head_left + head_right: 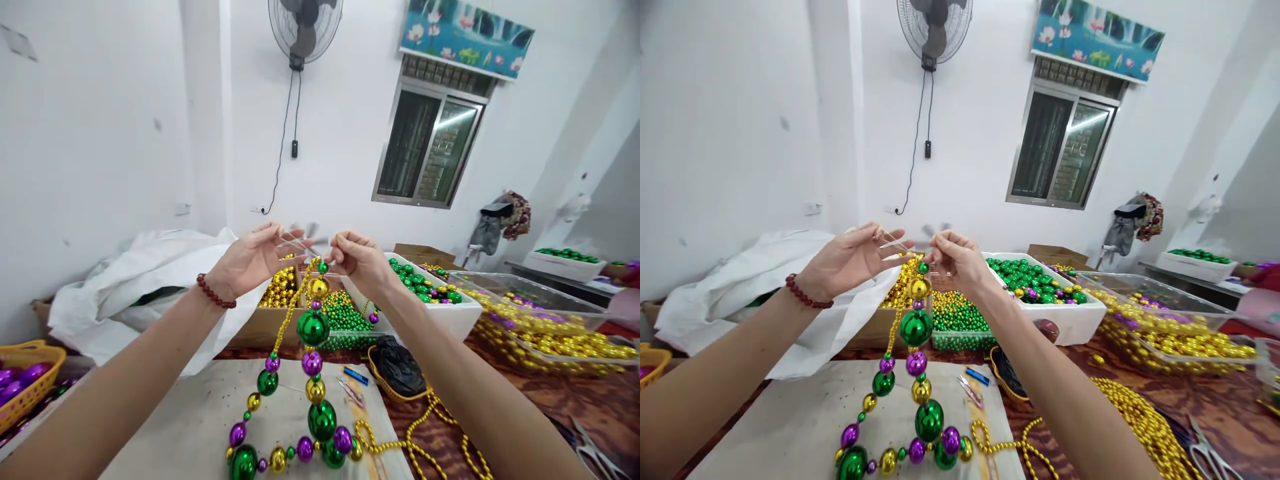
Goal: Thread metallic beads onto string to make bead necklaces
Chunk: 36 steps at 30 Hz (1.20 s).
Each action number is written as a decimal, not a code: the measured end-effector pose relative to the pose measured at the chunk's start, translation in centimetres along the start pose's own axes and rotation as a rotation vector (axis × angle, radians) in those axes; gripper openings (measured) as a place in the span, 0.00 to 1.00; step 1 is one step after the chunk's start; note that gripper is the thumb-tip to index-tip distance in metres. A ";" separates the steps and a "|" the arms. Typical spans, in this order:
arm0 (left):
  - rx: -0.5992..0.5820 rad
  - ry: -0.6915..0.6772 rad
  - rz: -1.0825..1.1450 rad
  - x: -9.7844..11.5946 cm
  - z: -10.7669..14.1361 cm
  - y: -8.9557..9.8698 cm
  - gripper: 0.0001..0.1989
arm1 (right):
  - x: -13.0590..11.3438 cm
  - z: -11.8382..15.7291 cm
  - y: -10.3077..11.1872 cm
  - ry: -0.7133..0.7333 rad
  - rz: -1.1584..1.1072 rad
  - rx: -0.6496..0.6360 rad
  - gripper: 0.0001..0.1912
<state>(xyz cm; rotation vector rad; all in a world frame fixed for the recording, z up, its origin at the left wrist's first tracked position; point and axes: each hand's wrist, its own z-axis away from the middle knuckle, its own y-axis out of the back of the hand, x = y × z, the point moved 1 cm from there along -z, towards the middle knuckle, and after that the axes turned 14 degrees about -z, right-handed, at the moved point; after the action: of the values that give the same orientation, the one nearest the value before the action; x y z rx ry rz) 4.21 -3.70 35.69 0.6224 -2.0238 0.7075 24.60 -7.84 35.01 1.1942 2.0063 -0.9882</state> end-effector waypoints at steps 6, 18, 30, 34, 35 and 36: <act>-0.033 0.038 0.063 -1.9 0.7 -0.9 0.11 | 2.1 1.6 0.4 -0.079 -0.045 -0.016 0.13; -0.015 -0.061 -0.445 1.5 -0.8 -2.8 0.12 | -2.7 0.3 -2.0 0.042 -0.018 0.065 0.12; 0.027 -0.011 -0.474 2.8 -1.6 -2.5 0.16 | -3.2 -0.2 -2.3 0.145 0.066 0.067 0.13; 0.036 0.083 -0.335 -0.6 0.0 -1.0 0.13 | 0.6 1.2 -1.0 -0.022 0.046 0.060 0.13; 0.044 0.095 -0.308 -1.0 0.4 -0.9 0.13 | 1.2 1.4 -0.8 -0.051 0.078 0.051 0.13; 0.048 0.101 -0.287 -1.3 0.7 -0.8 0.13 | 1.7 1.6 -0.8 -0.072 0.127 0.040 0.13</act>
<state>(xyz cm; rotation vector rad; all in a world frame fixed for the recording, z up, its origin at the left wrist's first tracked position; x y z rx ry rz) 4.98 -4.55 34.48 0.8668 -1.7826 0.6041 23.36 -8.58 33.03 1.2726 1.8394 -0.9983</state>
